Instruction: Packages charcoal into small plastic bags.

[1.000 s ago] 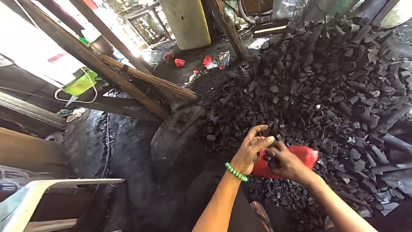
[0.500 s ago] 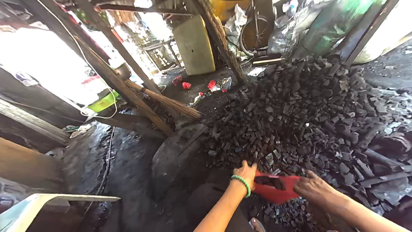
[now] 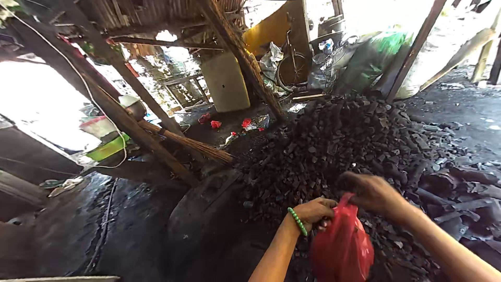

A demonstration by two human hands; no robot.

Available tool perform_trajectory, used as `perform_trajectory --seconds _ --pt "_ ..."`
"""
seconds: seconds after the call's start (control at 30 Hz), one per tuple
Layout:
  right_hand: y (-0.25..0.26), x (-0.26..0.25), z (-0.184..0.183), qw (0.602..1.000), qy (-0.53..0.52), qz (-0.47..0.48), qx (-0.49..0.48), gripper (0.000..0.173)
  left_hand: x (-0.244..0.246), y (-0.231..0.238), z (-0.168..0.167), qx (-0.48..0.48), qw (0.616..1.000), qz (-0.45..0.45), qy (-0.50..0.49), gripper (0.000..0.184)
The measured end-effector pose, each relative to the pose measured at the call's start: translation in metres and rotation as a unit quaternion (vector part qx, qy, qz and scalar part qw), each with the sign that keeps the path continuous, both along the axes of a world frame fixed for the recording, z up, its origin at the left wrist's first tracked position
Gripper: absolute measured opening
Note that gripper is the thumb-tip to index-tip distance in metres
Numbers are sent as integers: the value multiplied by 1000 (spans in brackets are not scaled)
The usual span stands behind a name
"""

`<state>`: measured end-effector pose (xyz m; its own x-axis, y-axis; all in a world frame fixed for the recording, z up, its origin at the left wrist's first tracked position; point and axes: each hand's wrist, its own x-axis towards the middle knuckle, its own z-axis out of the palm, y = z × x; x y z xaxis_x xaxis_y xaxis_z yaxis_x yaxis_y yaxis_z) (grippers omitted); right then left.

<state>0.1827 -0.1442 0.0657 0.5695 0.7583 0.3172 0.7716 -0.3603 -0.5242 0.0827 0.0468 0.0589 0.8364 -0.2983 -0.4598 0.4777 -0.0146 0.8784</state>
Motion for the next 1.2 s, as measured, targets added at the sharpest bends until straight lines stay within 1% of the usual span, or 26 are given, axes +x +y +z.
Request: perform_trajectory --seconds 0.07,0.1,0.17,0.2,0.23,0.27,0.3,0.37,0.4,0.47,0.5,0.53,0.57,0.6,0.63,0.67,0.7,0.73,0.8,0.87,0.9,0.97,1.0,1.07,1.13,1.2 --pt "-11 18 0 996 -27 -79 -27 43 -6 -5 -6 -2 999 -10 -44 14" --pt "-18 24 -8 995 -15 -97 -10 43 -8 -9 -8 41 995 -8 -88 13" --pt "-28 22 -26 986 127 -84 68 34 -8 -18 -3 196 962 -33 -189 29" --pt "-31 16 -38 963 236 -47 124 39 -6 -23 1 271 935 -46 -225 36" --pt "-32 6 -51 919 353 -8 174 56 -5 -29 2 331 906 -50 -260 36" --pt "-32 -4 -63 864 461 24 203 74 -6 -33 1 376 876 -43 -297 35" --pt "-32 -14 -74 811 541 45 219 78 -8 -37 -1 410 849 -29 -332 32" --pt "-28 -29 -86 732 634 21 249 65 -12 -41 -12 445 797 7 -408 29" --pt "-22 -35 -87 710 649 -15 273 64 -15 -44 -21 454 762 25 -461 29" --pt "-12 -43 -92 698 636 -47 325 55 -16 -45 -47 474 647 62 -594 20" --pt "-10 -43 -97 699 622 -24 353 42 -17 -46 -54 488 615 64 -616 13" --pt "-10 -43 -101 707 602 -7 371 28 -21 -47 -56 503 627 53 -592 13" --pt "-9 -42 -102 727 577 -3 371 23 -28 -51 -49 505 693 27 -514 19" --pt "-8 -43 -102 756 549 -12 357 22 -35 -54 -35 468 798 -10 -379 26" --pt "-7 -45 -103 792 512 -25 331 19 -35 -54 -22 381 893 -23 -240 29" --pt "-6 -49 -103 823 476 -38 310 15 -35 -53 -21 253 956 14 -147 26" --pt "-5 -54 -104 843 442 -46 303 15 -37 -54 -26 114 986 85 -85 26" --pt "-5 -60 -107 853 415 -54 312 19 -38 -57 -31 -22 986 160 -32 34" --pt "-6 -69 -116 861 360 -62 353 33 -39 -62 -35 -200 940 273 37 38" --pt "-9 -74 -124 877 290 -45 380 53 -39 -63 -40 -279 903 323 51 40" --pt "-10 -78 -126 898 228 -43 374 62 -40 -62 -42 -281 901 329 41 43" --pt "-11 -83 -126 935 93 -54 337 74 -43 -63 -40 -222 922 317 5 50" --pt "-11 -84 -126 940 53 -74 330 70 -46 -64 -39 -174 936 307 -8 52" --pt "-5 -82 -126 933 65 -110 337 48 -54 -65 -41 -63 960 268 -41 49" --pt "3 -78 -130 926 129 -137 328 37 -62 -69 -45 126 966 199 -105 40" --pt "11 -73 -140 934 119 -150 301 30 -69 -77 -34 375 915 76 -129 44"
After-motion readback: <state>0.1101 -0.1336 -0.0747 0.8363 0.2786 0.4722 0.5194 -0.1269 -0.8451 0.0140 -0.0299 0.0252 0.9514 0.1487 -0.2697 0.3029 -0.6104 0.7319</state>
